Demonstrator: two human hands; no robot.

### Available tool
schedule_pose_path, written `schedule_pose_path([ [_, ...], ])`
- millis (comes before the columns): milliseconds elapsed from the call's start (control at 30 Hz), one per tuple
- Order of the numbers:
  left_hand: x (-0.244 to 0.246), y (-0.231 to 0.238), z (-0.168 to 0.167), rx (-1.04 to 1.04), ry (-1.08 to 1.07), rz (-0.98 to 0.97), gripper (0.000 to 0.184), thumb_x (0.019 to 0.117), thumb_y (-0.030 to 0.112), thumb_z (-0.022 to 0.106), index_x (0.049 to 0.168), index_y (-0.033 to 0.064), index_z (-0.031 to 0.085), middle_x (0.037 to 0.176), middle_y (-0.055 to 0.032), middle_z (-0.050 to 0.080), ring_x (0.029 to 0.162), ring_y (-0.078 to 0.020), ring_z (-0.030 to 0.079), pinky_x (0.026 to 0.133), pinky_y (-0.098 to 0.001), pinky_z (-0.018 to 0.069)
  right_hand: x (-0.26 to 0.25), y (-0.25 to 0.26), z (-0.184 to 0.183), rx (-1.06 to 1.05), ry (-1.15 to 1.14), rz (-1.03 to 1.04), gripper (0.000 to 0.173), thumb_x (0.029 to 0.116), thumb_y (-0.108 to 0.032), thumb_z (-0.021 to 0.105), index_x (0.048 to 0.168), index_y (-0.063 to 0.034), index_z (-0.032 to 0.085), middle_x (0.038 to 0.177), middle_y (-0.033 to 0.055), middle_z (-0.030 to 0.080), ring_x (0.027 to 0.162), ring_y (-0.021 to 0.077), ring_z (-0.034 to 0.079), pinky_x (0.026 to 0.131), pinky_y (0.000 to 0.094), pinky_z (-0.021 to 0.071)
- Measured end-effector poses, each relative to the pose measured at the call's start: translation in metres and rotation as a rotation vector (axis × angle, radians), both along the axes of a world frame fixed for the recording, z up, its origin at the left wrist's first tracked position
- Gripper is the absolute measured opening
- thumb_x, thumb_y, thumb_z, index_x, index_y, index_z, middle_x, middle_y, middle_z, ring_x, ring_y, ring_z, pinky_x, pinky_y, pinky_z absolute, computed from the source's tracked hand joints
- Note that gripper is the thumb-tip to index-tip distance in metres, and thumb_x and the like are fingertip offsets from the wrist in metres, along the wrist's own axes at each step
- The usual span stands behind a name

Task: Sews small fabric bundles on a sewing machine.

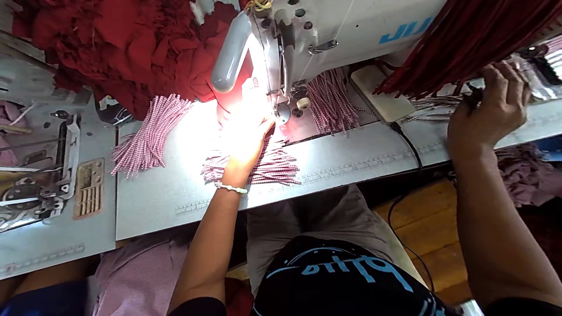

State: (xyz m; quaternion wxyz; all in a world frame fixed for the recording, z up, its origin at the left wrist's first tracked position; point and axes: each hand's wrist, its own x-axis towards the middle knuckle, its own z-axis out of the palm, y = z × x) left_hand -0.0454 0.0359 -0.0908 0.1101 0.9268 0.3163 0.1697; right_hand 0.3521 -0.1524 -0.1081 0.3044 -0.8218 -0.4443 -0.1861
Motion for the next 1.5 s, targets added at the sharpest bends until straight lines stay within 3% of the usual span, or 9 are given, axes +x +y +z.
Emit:
schedule_pose_path([
  [133,-0.003,0.0,0.003,-0.034,0.026,-0.021,0.041,0.1014,-0.003,0.049,0.136,0.0107,0.066,0.14,-0.0089,0.063,0.123,-0.0286,0.064,0.102,-0.0477,0.0497,0.001,-0.001,-0.001,0.006,0.006,0.002,0.045,0.1017,-0.005,0.046,0.146,-0.002,0.053,0.155,0.0259,0.046,0.148,0.0456,0.038,0.119,0.0589,0.0317],
  [400,0.002,-0.001,0.011,0.016,0.168,0.034,0.045,0.1011,-0.001,0.05,0.141,0.0164,0.063,0.145,-0.0061,0.06,0.124,-0.0331,0.061,0.098,-0.0545,0.0491,0.009,0.001,-0.004,-0.02,0.011,0.011,0.047,0.1007,-0.005,0.048,0.147,-0.0048,0.052,0.156,0.0234,0.046,0.148,0.0425,0.039,0.121,0.0564,0.0315],
  [600,0.013,-0.002,0.01,0.078,0.191,-0.002,0.042,0.0982,-0.004,0.054,0.138,0.0039,0.062,0.141,-0.0176,0.061,0.124,-0.0389,0.061,0.1,-0.0552,0.049,0.008,0.001,-0.004,-0.012,0.015,0.02,0.047,0.1004,-0.006,0.05,0.147,-0.0037,0.051,0.156,0.0239,0.046,0.149,0.0423,0.038,0.121,0.0554,0.0312],
  [833,0.013,-0.005,0.006,0.033,0.256,0.033,0.046,0.1009,-0.003,0.049,0.146,0.0055,0.056,0.152,-0.0144,0.053,0.134,-0.0365,0.056,0.108,-0.055,0.0441,0.007,0.0,-0.005,-0.009,-0.004,0.021,0.047,0.0995,-0.005,0.05,0.146,-0.0036,0.052,0.155,0.024,0.046,0.148,0.0428,0.039,0.121,0.0554,0.0316],
  [1067,0.016,-0.004,0.014,0.088,0.278,0.017,0.04,0.1007,-0.002,0.05,0.138,0.004,0.063,0.153,-0.0125,0.053,0.135,-0.0386,0.054,0.106,-0.0585,0.0432,0.005,0.009,0.002,-0.009,-0.025,-0.016,0.046,0.099,-0.004,0.049,0.145,-0.0022,0.055,0.152,0.0241,0.051,0.146,0.0414,0.043,0.12,0.051,0.0339],
  [1200,0.024,0.008,0.018,0.113,0.271,0.03,0.035,0.1016,0.0,0.049,0.131,0.0037,0.068,0.144,-0.0139,0.06,0.129,-0.0408,0.057,0.104,-0.0604,0.0428,-0.001,0.011,0.009,-0.087,0.011,-0.041,0.044,0.0993,-0.003,0.048,0.143,-0.0009,0.056,0.15,0.0258,0.053,0.143,0.0463,0.045,0.117,0.0573,0.0357],
  [1300,0.033,0.025,0.018,0.153,0.278,0.04,0.033,0.1034,0.005,0.048,0.125,0.0073,0.073,0.134,-0.0146,0.067,0.125,-0.0401,0.06,0.101,-0.06,0.0436,-0.004,0.01,0.011,-0.22,0.083,-0.037,0.035,0.1009,-0.002,0.047,0.132,0.0049,0.062,0.139,0.0318,0.059,0.128,0.0555,0.055,0.101,0.0704,0.0417],
  [1400,0.028,0.021,0.015,0.103,0.23,0.021,0.033,0.1029,0.002,0.048,0.124,0.006,0.073,0.135,-0.0126,0.066,0.125,-0.0372,0.06,0.102,-0.057,0.0441,0.0,0.003,-0.001,-0.234,0.072,-0.025,0.035,0.1021,-0.004,0.047,0.133,0.0023,0.062,0.139,0.0317,0.058,0.126,0.0552,0.057,0.097,0.0729,0.0428],
  [1500,0.016,0.002,0.018,0.031,0.236,0.003,0.038,0.0999,-0.005,0.049,0.133,0.0037,0.066,0.15,-0.0102,0.055,0.132,-0.038,0.055,0.105,-0.0566,0.0438,-0.001,0.001,-0.003,-0.227,0.098,-0.035,0.037,0.1025,-0.005,0.046,0.136,-0.0006,0.062,0.142,0.0292,0.058,0.13,0.0524,0.056,0.1,0.0731,0.0413],
])
